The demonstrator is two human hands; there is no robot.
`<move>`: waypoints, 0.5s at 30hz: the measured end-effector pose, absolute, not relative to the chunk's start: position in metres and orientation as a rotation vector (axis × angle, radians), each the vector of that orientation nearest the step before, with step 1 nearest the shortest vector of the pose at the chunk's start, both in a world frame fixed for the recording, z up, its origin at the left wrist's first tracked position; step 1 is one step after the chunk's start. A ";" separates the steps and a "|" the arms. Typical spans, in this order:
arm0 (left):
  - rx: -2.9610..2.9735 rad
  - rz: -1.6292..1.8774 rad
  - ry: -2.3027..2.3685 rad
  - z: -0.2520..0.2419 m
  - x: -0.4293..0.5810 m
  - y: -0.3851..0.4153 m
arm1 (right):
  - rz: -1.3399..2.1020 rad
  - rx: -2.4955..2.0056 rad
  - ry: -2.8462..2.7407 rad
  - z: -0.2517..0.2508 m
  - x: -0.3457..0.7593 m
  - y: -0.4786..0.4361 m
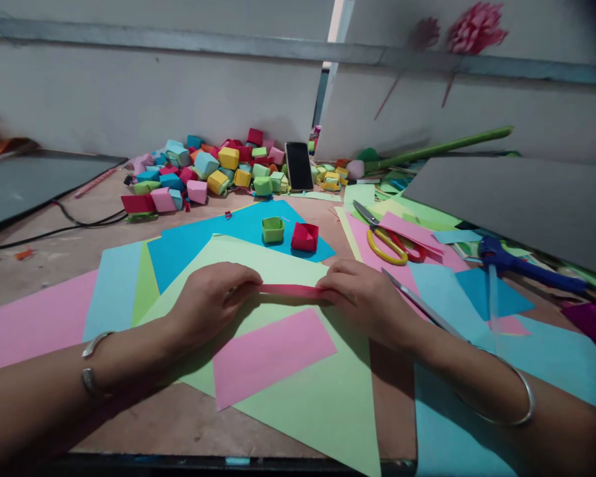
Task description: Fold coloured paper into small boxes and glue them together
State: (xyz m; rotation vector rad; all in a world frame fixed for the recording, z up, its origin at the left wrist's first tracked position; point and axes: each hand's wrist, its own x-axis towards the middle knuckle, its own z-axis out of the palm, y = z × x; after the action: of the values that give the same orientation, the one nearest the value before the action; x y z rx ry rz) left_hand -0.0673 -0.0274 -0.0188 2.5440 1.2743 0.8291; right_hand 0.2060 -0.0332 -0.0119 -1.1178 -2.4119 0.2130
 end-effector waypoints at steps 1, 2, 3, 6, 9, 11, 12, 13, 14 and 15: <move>2.517 0.835 1.301 -0.018 -0.067 -0.028 | 0.206 -1.099 -2.421 -0.012 0.206 -0.033; 2.488 0.845 1.320 -0.017 -0.067 -0.028 | 0.197 -1.077 -2.428 -0.011 0.206 -0.033; 2.462 0.853 1.333 -0.016 -0.067 -0.028 | 0.188 -1.059 -2.432 -0.011 0.206 -0.033; 2.403 0.851 1.353 -0.014 -0.066 -0.027 | 0.187 -1.042 -2.438 -0.011 0.207 -0.032; 2.363 0.829 1.360 -0.013 -0.066 -0.026 | 0.216 -1.039 -2.419 -0.008 0.208 -0.031; 2.347 0.826 1.365 -0.014 -0.067 -0.025 | 0.227 -1.038 -2.394 -0.006 0.209 -0.030; 2.346 0.831 1.364 -0.014 -0.067 -0.025 | 0.237 -1.042 -2.383 -0.005 0.209 -0.030; 2.348 0.839 1.363 -0.014 -0.067 -0.025 | 0.252 -1.047 -2.374 -0.004 0.209 -0.030; 2.350 0.845 1.360 -0.013 -0.067 -0.025 | 0.273 -1.053 -2.361 -0.003 0.209 -0.029; 2.351 0.848 1.351 -0.013 -0.067 -0.024 | 0.299 -1.058 -2.350 -0.003 0.210 -0.029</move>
State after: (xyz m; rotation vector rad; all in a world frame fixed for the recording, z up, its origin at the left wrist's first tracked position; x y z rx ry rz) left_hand -0.0671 -0.0243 -0.0130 2.3512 1.3511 0.8482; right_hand 0.2097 -0.0291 -0.0029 -1.0581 -2.3499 0.2994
